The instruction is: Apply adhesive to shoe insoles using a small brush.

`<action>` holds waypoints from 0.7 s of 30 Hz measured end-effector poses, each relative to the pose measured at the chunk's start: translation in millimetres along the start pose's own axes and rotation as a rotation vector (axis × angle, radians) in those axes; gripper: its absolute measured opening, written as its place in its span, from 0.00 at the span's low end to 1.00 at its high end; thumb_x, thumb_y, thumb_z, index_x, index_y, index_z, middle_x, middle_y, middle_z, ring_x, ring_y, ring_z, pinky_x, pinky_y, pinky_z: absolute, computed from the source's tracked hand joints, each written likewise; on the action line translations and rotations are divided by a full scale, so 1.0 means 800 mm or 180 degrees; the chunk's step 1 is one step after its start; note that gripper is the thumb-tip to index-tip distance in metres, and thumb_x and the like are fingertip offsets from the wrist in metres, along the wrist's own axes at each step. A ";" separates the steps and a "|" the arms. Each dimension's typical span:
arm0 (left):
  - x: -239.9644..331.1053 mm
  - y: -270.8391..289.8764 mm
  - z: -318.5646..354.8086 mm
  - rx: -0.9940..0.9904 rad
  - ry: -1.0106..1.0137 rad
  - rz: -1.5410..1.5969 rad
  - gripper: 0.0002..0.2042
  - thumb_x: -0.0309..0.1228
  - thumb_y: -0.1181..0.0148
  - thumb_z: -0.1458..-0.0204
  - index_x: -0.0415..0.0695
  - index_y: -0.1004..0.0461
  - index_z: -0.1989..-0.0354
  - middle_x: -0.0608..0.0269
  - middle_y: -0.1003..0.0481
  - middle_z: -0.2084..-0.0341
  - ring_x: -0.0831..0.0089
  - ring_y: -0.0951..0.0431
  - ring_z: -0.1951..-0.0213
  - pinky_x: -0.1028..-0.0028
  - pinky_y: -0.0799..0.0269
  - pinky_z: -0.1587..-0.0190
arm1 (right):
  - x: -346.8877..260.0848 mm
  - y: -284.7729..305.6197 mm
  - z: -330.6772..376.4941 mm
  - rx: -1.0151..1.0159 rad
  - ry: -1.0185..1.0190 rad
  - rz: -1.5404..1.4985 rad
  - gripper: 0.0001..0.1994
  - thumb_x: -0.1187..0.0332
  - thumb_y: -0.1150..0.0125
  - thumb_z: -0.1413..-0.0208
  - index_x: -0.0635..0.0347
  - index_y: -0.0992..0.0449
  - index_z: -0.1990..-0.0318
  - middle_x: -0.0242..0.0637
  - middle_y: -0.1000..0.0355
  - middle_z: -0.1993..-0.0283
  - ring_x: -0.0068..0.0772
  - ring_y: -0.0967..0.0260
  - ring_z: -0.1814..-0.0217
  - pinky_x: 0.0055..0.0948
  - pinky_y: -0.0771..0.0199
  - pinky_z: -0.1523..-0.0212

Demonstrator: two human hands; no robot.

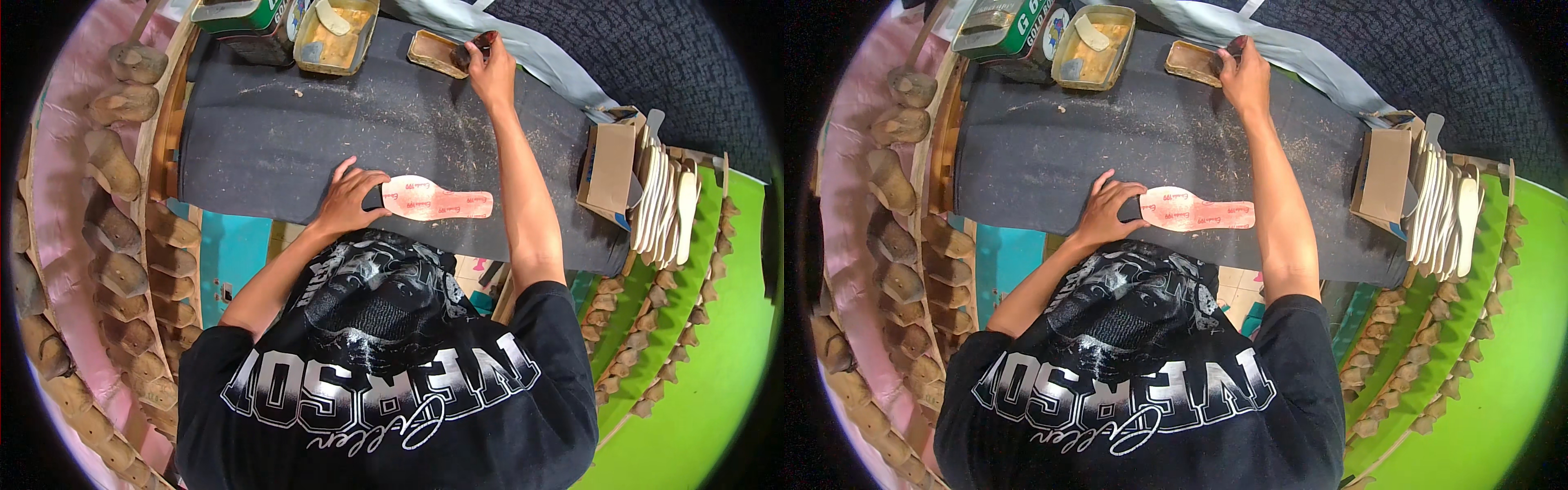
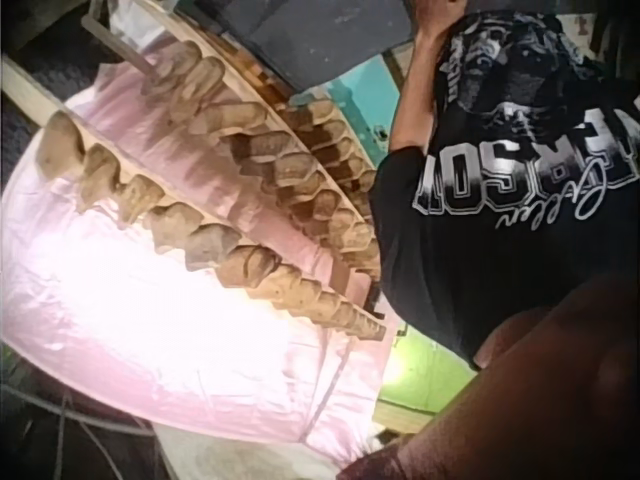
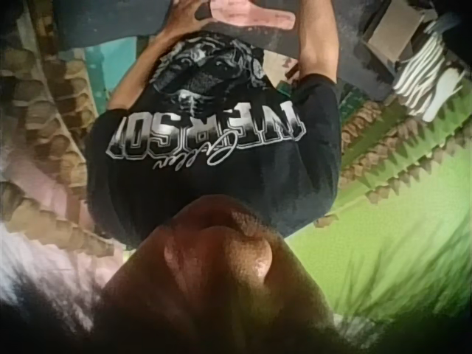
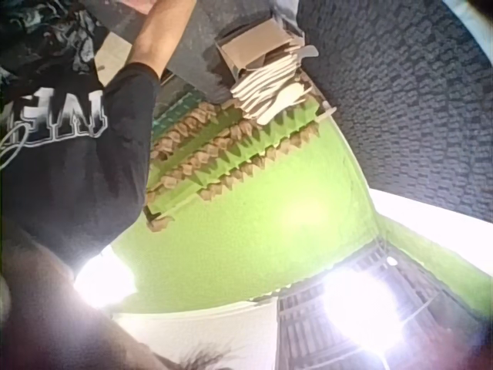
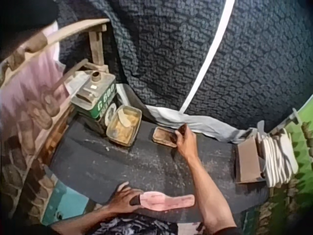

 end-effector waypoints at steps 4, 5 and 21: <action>0.001 0.001 0.001 -0.0010 0.0018 -0.0004 0.32 0.46 0.20 0.54 0.52 0.23 0.41 0.67 0.19 0.43 0.66 0.23 0.37 0.50 0.52 0.20 | -0.004 -0.001 -0.001 -0.0106 -0.0052 -0.0101 0.12 0.68 0.31 0.37 0.66 0.26 0.55 0.56 0.22 0.69 0.60 0.24 0.69 0.48 0.25 0.63; 0.001 0.000 0.000 -0.0018 0.0022 -0.0016 0.31 0.46 0.20 0.54 0.52 0.23 0.41 0.67 0.19 0.43 0.66 0.23 0.37 0.50 0.52 0.20 | -0.004 0.001 -0.002 -0.0107 -0.0062 -0.0018 0.11 0.68 0.31 0.36 0.66 0.26 0.55 0.56 0.22 0.69 0.60 0.24 0.69 0.48 0.25 0.63; 0.005 0.003 -0.002 -0.0017 0.0036 -0.0078 0.32 0.47 0.20 0.54 0.51 0.22 0.40 0.66 0.19 0.44 0.65 0.21 0.41 0.51 0.51 0.20 | -0.076 0.111 0.094 0.0727 -0.0377 -0.0706 0.09 0.67 0.32 0.33 0.64 0.24 0.55 0.37 0.19 0.66 0.25 0.23 0.67 0.30 0.24 0.64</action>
Point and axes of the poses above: each hand's wrist, its own z-axis away from the middle knuckle, its own y-axis out of the back of the hand, x = y × z, the point moved 6 cm from there along -z, towards the middle knuckle
